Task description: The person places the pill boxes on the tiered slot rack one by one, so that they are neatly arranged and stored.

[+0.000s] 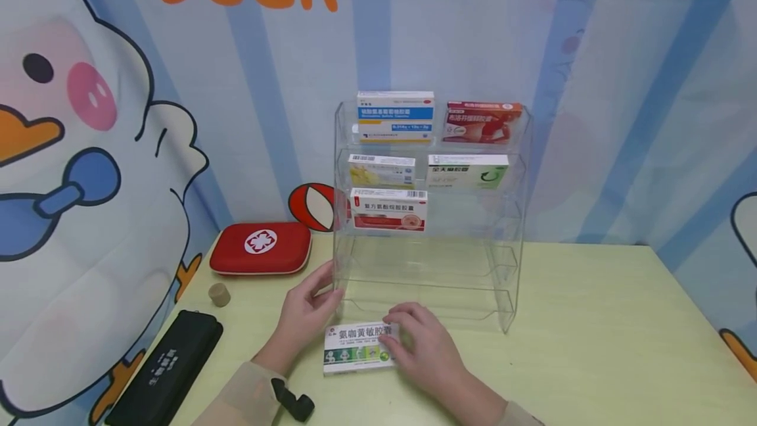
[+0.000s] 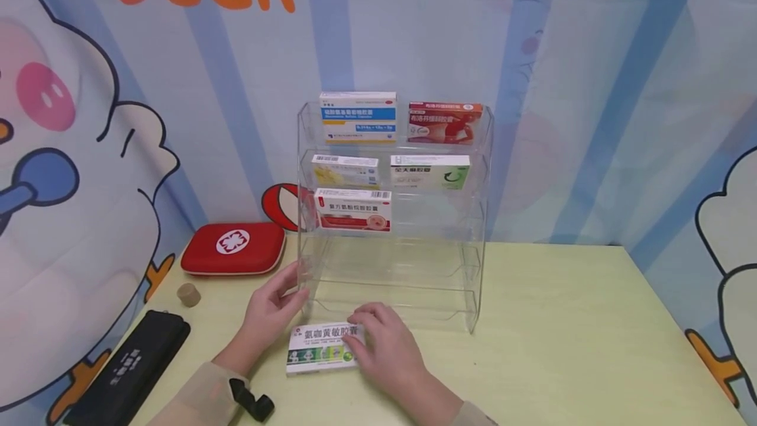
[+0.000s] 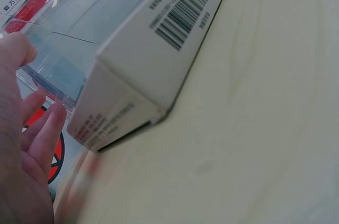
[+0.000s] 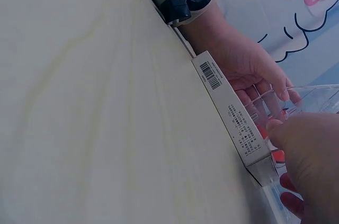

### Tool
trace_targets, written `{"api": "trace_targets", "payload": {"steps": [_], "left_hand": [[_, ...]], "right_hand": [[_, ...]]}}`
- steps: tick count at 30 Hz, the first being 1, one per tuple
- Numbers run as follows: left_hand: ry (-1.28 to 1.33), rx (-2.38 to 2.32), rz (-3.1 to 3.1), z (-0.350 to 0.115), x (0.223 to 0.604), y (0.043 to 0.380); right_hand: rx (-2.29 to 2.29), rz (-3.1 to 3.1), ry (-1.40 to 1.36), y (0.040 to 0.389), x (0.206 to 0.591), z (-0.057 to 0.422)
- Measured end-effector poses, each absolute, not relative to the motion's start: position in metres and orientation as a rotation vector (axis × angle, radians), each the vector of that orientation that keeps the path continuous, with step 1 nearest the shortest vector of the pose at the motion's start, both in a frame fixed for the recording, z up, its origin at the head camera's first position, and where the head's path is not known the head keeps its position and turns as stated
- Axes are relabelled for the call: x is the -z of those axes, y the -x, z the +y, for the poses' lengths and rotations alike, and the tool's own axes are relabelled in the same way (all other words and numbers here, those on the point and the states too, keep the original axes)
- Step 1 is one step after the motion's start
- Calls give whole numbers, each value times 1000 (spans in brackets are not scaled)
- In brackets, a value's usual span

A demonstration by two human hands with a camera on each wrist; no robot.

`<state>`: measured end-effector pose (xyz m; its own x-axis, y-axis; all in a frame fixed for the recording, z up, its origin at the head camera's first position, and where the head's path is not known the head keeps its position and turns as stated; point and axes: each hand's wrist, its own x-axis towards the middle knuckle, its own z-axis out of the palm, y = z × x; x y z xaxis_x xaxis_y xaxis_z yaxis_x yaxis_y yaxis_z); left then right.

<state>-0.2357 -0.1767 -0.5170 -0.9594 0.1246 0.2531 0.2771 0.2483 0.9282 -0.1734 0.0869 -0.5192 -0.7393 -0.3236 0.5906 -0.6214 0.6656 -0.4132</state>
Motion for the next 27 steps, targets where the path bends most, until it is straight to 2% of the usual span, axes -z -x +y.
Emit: {"api": "trace_targets", "payload": {"steps": [15, 27], "left_hand": [[412, 1786, -2358, -176, 520, 238], [406, 1800, -2353, -177, 521, 239]], "right_hand": [[-882, -2734, -698, 157, 516, 101], [-864, -2789, -810, 156, 510, 105]]}}
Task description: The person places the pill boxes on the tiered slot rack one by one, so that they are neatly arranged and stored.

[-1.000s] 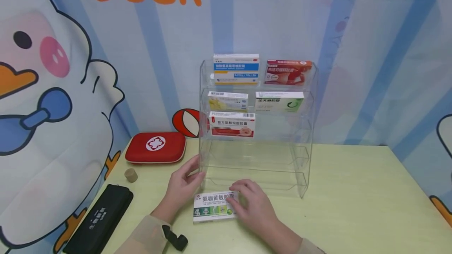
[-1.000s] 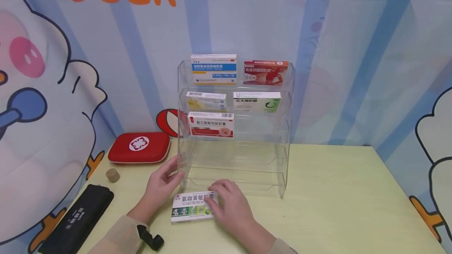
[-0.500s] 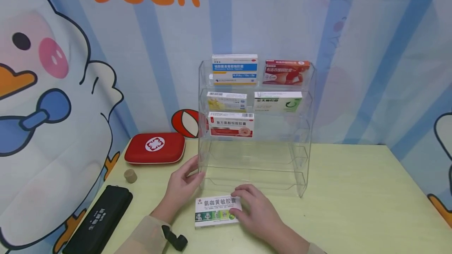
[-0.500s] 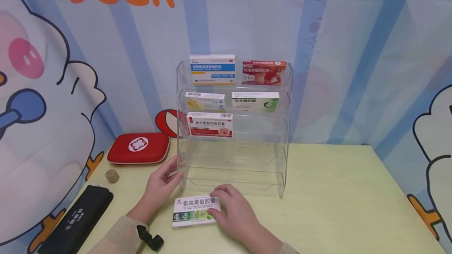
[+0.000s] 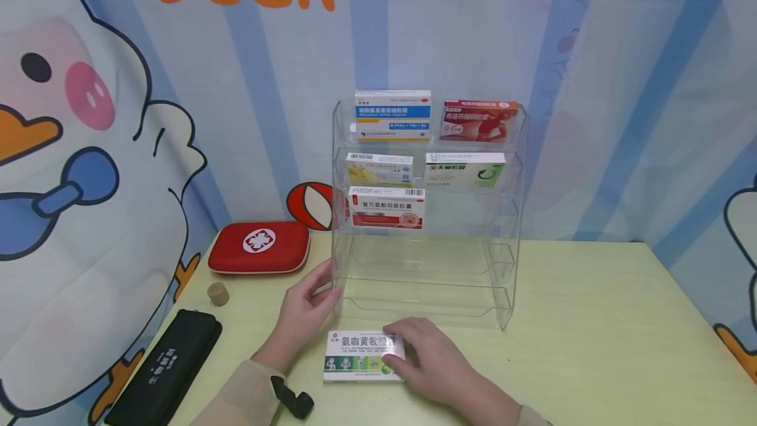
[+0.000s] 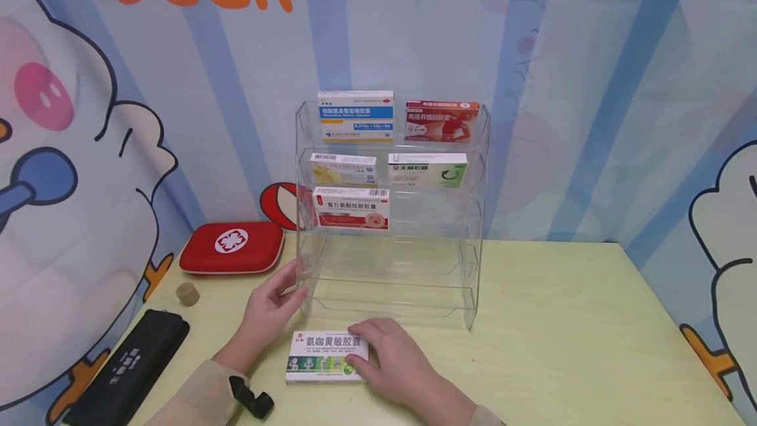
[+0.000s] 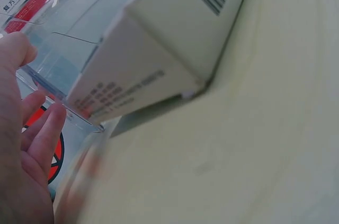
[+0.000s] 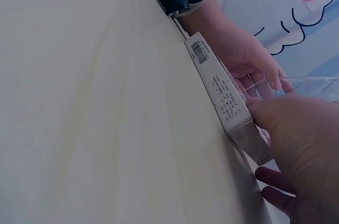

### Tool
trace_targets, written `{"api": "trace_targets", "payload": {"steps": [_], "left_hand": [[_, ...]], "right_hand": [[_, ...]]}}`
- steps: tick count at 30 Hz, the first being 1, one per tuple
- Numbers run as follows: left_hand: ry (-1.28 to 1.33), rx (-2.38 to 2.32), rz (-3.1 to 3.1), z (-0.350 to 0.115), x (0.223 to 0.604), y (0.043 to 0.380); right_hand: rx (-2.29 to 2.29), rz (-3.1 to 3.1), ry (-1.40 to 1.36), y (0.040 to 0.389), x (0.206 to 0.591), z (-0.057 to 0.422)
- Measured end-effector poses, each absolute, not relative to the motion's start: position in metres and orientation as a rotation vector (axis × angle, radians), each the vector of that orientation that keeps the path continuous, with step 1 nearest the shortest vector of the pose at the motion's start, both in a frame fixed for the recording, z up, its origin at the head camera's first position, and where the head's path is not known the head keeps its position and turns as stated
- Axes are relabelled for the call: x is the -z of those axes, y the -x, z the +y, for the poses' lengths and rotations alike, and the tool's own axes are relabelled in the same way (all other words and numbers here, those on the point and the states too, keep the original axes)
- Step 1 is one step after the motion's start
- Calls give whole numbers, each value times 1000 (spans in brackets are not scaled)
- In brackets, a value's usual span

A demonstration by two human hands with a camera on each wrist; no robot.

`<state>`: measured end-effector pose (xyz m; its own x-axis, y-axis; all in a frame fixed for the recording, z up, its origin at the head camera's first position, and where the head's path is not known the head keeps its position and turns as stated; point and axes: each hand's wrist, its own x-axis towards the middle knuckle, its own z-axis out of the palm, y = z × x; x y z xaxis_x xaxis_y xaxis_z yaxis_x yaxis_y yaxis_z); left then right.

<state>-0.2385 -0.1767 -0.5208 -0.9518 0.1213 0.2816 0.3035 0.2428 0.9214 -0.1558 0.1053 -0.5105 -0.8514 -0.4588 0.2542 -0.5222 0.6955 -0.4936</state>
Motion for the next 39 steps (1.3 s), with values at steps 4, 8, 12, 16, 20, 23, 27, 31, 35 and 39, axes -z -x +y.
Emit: {"api": "trace_targets", "payload": {"steps": [4, 8, 12, 16, 20, 23, 27, 31, 35, 39], "left_hand": [[391, 1795, -2371, -176, 520, 238], [378, 1799, -2377, -176, 519, 238], [392, 1801, -2361, -176, 519, 238], [393, 1803, -2356, -176, 519, 238], [383, 1806, -2366, -176, 518, 238], [373, 1805, -2377, -176, 518, 238], [360, 1810, -2384, -177, 518, 238], [381, 1810, -2371, -179, 520, 239], [402, 1810, -2350, -180, 521, 239], [425, 1820, -2340, -180, 522, 239]], "right_hand": [[-870, -2755, -846, 159, 508, 108], [-945, -2754, -837, 163, 499, 111], [-1069, -2774, -757, 168, 486, 117], [-1156, -2724, -720, 174, 474, 127], [-1171, -2630, -757, 179, 464, 139], [-1148, -2538, -779, 184, 455, 150], [-1091, -2402, -778, 188, 444, 164], [-1038, -2265, -762, 189, 430, 177], [-990, -2135, -740, 190, 416, 189], [-984, -2053, -695, 188, 404, 201]]}}
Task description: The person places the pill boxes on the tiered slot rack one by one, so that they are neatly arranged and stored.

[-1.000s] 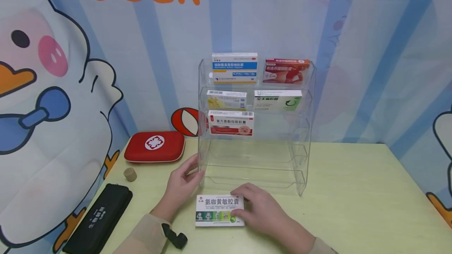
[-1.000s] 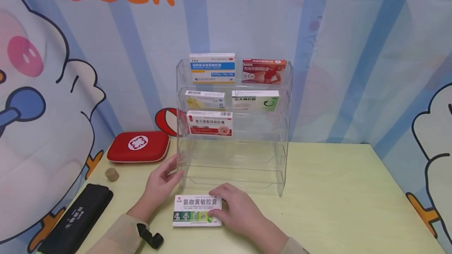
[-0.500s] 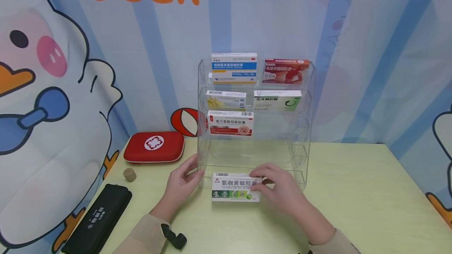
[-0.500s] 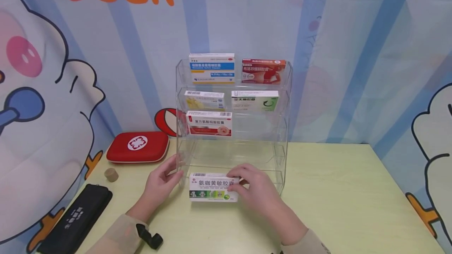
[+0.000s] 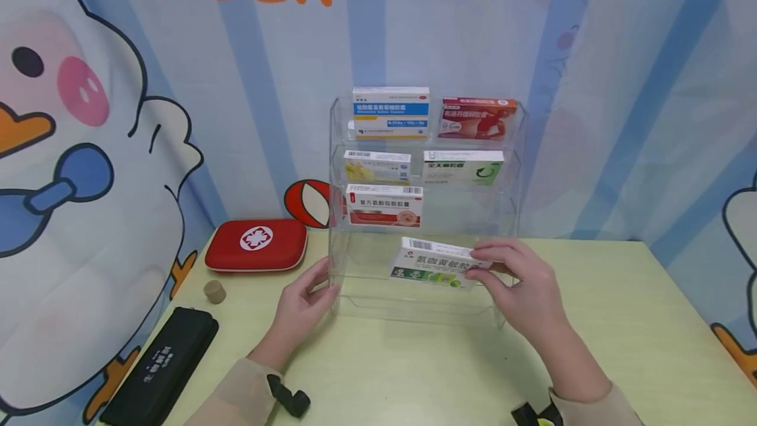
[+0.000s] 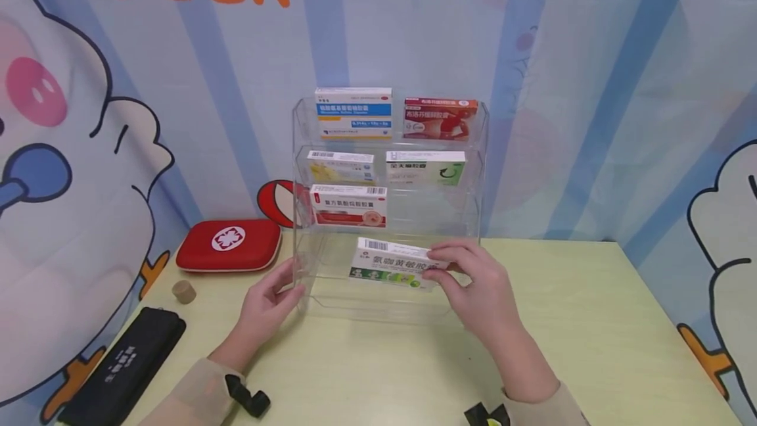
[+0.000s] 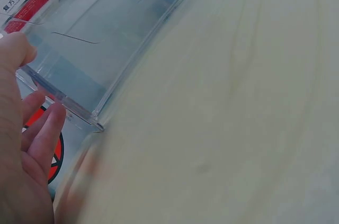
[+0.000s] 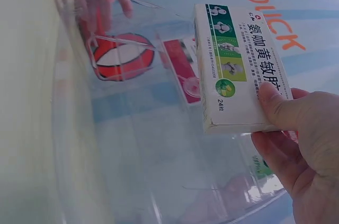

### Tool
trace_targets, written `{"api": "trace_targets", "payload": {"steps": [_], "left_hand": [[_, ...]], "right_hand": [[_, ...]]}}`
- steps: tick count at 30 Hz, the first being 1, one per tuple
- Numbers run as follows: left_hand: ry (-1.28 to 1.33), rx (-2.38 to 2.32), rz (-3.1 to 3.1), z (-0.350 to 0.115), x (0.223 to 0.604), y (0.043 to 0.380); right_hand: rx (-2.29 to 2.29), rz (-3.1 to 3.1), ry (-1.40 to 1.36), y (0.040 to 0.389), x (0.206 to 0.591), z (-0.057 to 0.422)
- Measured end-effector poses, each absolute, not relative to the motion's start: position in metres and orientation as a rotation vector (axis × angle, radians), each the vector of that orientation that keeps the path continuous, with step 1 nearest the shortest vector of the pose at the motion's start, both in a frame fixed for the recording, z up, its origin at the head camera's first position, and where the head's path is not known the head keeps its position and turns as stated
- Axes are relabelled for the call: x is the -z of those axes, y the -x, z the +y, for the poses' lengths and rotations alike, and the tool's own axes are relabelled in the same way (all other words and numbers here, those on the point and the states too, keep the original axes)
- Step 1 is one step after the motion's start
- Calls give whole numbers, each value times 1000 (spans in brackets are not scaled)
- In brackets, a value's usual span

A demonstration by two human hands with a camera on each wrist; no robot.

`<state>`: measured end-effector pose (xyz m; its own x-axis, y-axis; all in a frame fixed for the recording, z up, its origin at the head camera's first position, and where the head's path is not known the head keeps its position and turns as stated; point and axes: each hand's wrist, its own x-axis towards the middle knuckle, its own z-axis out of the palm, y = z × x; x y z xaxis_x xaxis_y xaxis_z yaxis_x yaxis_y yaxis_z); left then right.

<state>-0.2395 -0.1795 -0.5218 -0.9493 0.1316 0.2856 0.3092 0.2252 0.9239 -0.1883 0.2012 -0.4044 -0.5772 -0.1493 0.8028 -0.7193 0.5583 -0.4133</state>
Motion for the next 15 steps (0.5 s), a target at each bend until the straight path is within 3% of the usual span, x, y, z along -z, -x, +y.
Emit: {"api": "trace_targets", "payload": {"steps": [15], "left_hand": [[421, 1839, -2339, -179, 521, 239]], "right_hand": [[-1000, -1933, -548, 208, 350, 231]]}}
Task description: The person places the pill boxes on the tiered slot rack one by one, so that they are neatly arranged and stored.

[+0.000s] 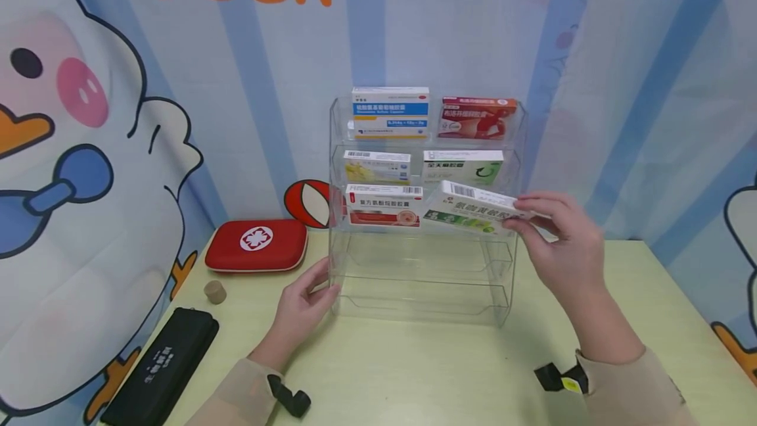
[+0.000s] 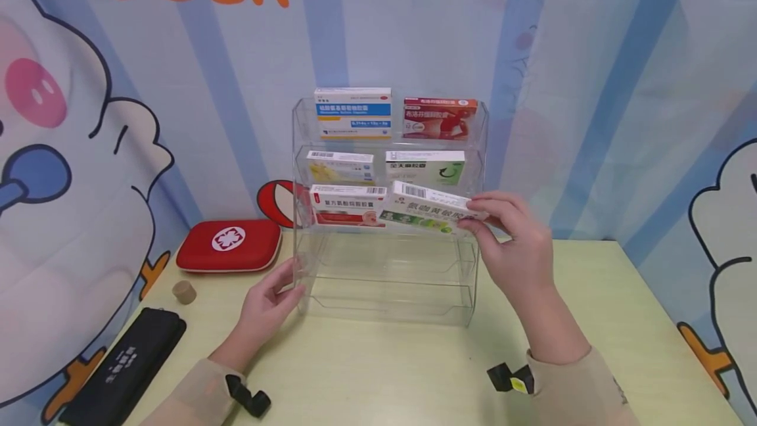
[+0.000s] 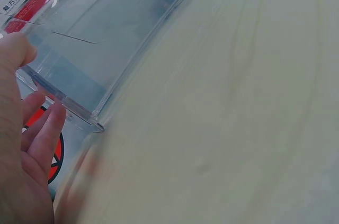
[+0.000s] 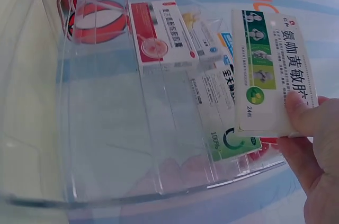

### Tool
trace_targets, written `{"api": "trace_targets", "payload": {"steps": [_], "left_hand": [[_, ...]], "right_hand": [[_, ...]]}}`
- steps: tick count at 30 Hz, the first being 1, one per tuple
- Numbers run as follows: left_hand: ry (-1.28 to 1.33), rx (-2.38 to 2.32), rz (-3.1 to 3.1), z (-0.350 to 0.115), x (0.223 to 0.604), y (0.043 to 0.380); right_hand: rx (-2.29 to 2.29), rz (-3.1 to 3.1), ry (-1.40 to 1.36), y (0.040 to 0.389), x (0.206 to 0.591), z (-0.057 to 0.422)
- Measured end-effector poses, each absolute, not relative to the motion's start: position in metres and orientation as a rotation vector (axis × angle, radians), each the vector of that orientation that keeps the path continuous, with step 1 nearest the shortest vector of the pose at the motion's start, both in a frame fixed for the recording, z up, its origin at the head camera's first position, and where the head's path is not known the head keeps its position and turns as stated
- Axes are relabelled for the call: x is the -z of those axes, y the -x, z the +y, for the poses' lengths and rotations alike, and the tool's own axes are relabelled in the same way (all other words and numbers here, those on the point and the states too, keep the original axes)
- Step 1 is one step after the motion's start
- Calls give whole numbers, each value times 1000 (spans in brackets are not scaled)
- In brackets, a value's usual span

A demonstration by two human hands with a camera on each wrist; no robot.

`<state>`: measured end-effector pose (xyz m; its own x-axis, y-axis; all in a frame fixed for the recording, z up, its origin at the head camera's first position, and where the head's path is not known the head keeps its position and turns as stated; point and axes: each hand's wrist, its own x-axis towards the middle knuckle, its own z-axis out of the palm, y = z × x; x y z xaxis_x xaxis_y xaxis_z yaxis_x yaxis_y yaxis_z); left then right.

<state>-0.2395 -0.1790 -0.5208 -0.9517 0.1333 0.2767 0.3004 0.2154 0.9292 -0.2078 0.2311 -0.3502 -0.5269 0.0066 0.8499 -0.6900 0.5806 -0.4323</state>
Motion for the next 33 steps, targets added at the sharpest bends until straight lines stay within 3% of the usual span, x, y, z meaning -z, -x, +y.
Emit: {"api": "trace_targets", "payload": {"steps": [33], "left_hand": [[381, 1862, -2355, -178, 520, 239]], "right_hand": [[-603, -2104, -476, 246, 345, 232]]}}
